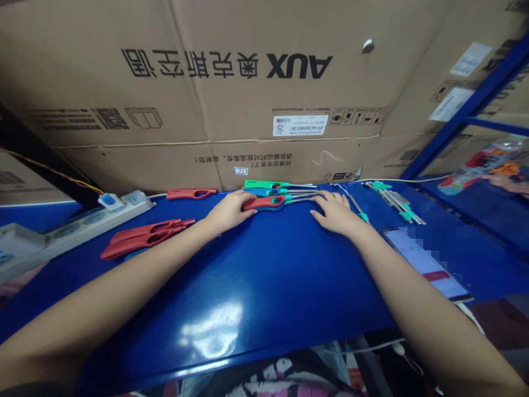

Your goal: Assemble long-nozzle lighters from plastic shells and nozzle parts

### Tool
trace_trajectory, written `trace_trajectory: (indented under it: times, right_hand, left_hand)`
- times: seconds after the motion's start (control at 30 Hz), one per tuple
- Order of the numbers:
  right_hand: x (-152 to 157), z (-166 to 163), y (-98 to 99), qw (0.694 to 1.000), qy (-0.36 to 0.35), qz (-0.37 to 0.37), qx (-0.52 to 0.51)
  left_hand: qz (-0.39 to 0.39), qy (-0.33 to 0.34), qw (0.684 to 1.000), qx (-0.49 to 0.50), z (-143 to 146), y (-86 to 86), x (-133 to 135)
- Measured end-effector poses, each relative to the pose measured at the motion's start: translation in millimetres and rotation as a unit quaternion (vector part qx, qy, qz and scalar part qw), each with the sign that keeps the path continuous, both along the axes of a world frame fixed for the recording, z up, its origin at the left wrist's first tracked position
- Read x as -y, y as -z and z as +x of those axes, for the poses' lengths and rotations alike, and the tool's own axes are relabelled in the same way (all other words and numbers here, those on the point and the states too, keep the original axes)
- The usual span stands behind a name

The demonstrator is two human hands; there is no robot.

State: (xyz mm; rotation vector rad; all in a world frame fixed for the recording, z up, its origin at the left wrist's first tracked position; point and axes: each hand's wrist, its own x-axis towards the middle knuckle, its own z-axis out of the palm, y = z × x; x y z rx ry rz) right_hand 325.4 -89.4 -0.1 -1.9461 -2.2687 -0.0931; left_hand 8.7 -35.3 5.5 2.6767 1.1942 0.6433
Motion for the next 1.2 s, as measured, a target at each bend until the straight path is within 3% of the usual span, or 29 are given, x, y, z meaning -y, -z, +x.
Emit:
trace_trajectory:
  times: [0.63, 0.87, 1.0, 1.2]
  right_hand:
    - [4.1, -7.7, -3.0, 0.997, -0.056, -0.008, -0.059]
    - [9.3, -14.3, -8.9, 0.988, -0.128, 0.039, -0.080]
    - [17.0, -25.5, -14.5, 0.967, -0.217, 0.082, -0.105]
    - [23.8, -38.4, -18.0, 0.946, -0.285, 0.088, -0.125]
  left_hand:
    - [0.023, -0.028, 0.999, -0.018, 1.3, -3.4, 6.9]
    - [0.056, -0.086, 0.995, -0.021, -2.2, -11.7, 34.6]
    - [0.062, -0.119, 0.990, -0.040, -20.8, -23.7, 39.4]
    - [0.042, -0.243, 0.963, -0.111, -75.2, -27.1, 1.4]
